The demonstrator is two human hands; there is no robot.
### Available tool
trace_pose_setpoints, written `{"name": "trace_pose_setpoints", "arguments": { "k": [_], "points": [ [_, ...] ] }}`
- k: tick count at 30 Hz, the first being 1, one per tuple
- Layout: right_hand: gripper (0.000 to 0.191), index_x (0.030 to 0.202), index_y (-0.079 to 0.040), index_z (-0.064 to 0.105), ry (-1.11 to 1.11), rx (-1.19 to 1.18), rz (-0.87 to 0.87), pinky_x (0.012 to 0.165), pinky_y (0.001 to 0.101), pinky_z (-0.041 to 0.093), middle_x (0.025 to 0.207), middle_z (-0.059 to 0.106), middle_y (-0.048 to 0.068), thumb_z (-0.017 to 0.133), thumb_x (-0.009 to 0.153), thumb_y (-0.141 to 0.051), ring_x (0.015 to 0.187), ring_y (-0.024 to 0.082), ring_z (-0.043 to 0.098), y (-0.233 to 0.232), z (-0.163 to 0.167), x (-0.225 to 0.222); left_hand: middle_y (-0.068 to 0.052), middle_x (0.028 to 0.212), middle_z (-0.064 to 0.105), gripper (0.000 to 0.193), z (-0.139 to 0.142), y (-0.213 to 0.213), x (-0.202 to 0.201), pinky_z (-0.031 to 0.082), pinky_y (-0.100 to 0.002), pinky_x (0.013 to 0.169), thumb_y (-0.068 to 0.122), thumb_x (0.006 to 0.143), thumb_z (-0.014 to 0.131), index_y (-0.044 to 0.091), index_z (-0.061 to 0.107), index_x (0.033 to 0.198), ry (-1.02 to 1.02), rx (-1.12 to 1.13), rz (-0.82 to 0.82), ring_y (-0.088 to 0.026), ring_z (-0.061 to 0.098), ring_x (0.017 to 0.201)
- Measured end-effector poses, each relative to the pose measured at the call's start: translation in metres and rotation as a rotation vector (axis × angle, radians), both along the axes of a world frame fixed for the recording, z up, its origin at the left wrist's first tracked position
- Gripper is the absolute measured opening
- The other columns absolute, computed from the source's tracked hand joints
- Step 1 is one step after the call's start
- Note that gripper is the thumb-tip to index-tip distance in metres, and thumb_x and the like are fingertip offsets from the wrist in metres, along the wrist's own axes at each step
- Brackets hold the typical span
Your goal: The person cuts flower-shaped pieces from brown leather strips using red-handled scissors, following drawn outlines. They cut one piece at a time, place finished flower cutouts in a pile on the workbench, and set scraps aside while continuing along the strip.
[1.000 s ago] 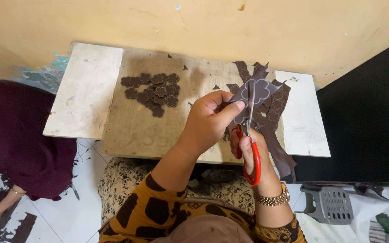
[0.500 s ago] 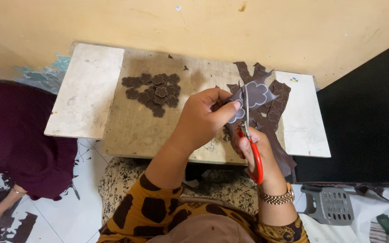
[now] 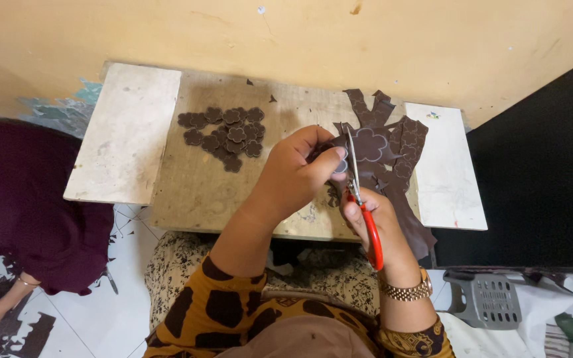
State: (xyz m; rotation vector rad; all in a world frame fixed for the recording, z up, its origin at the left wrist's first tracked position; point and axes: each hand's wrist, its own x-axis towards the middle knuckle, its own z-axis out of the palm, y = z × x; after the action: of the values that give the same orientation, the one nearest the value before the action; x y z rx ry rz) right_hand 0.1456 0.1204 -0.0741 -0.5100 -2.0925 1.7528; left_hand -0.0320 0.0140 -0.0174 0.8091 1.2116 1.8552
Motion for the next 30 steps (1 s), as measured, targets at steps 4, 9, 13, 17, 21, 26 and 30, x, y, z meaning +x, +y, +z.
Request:
{"name": "trace_pose_setpoints", "arguments": {
  "k": [4,9,13,17,21,26,30],
  "points": [
    [0.054,0.08,-0.01,0.053,-0.001,0.007,-0.075,0.051,0.0227,0.031,0.067,0.043,-0.007,0.062,0.093,-0.062,0.058,0.005,0.038,-0.003,-0.007,-0.005,-0.003,0.084,0.07,0.015,-0.004,0.006,0.004,0.054,-0.023,0.065,0.013,0.093,0.069,0.001,0.065,0.101,-0.08,0.005,0.034,-0.008,0.067,0.072],
    [0.055,0.091,-0.007,0.054,0.054,-0.132,-0.01,0.055,0.024,0.035,0.074,0.044,-0.003,0.059,0.096,-0.062,0.062,0.008,0.041,-0.007,-0.007,-0.005,-0.004,0.079,0.069,0.014,-0.009,0.012,0.01,0.048,-0.024,0.063,0.012,0.093,0.073,-0.001,0.069,0.096,-0.111,0.042,0.069,-0.009,0.062,0.072],
    [0.058,0.097,-0.006,0.055,0.058,-0.036,0.023,0.059,0.025,0.04,0.08,0.047,-0.002,0.054,0.099,-0.064,0.068,0.009,0.046,-0.006,-0.003,-0.003,-0.001,0.079,0.069,0.014,-0.011,0.011,0.01,0.052,-0.024,0.065,0.013,0.09,0.073,0.0,0.07,0.093,-0.07,0.012,0.074,-0.008,0.065,0.072],
    [0.056,0.095,-0.007,0.054,0.048,-0.024,-0.015,0.057,0.025,0.04,0.078,0.048,-0.002,0.053,0.099,-0.063,0.066,0.009,0.046,-0.007,-0.003,-0.003,-0.001,0.078,0.069,0.015,-0.009,0.011,0.011,0.053,-0.024,0.064,0.014,0.09,0.072,0.0,0.07,0.093,-0.072,0.004,0.067,-0.009,0.065,0.07],
    [0.056,0.086,-0.007,0.052,0.047,-0.043,-0.018,0.054,0.0253,0.037,0.072,0.045,-0.002,0.055,0.099,-0.061,0.061,0.009,0.043,-0.005,-0.006,-0.003,-0.002,0.077,0.069,0.015,-0.009,0.01,0.01,0.053,-0.025,0.063,0.015,0.09,0.072,0.0,0.07,0.093,-0.075,-0.019,0.085,-0.009,0.066,0.07],
    [0.056,0.083,-0.008,0.052,0.029,-0.06,-0.029,0.052,0.0248,0.035,0.068,0.045,-0.003,0.057,0.097,-0.062,0.059,0.008,0.042,-0.005,-0.008,-0.002,-0.002,0.077,0.068,0.015,-0.01,0.011,0.007,0.053,-0.024,0.065,0.015,0.09,0.072,0.0,0.07,0.093,-0.086,-0.001,0.077,-0.009,0.064,0.07],
    [0.057,0.082,-0.008,0.052,0.015,-0.116,-0.044,0.05,0.0244,0.032,0.066,0.043,-0.003,0.06,0.095,-0.063,0.056,0.008,0.04,-0.005,-0.009,-0.004,-0.002,0.076,0.068,0.015,-0.016,0.012,0.007,0.053,-0.024,0.064,0.014,0.09,0.072,-0.001,0.071,0.092,-0.054,-0.017,0.101,-0.008,0.064,0.069]
  ]
}}
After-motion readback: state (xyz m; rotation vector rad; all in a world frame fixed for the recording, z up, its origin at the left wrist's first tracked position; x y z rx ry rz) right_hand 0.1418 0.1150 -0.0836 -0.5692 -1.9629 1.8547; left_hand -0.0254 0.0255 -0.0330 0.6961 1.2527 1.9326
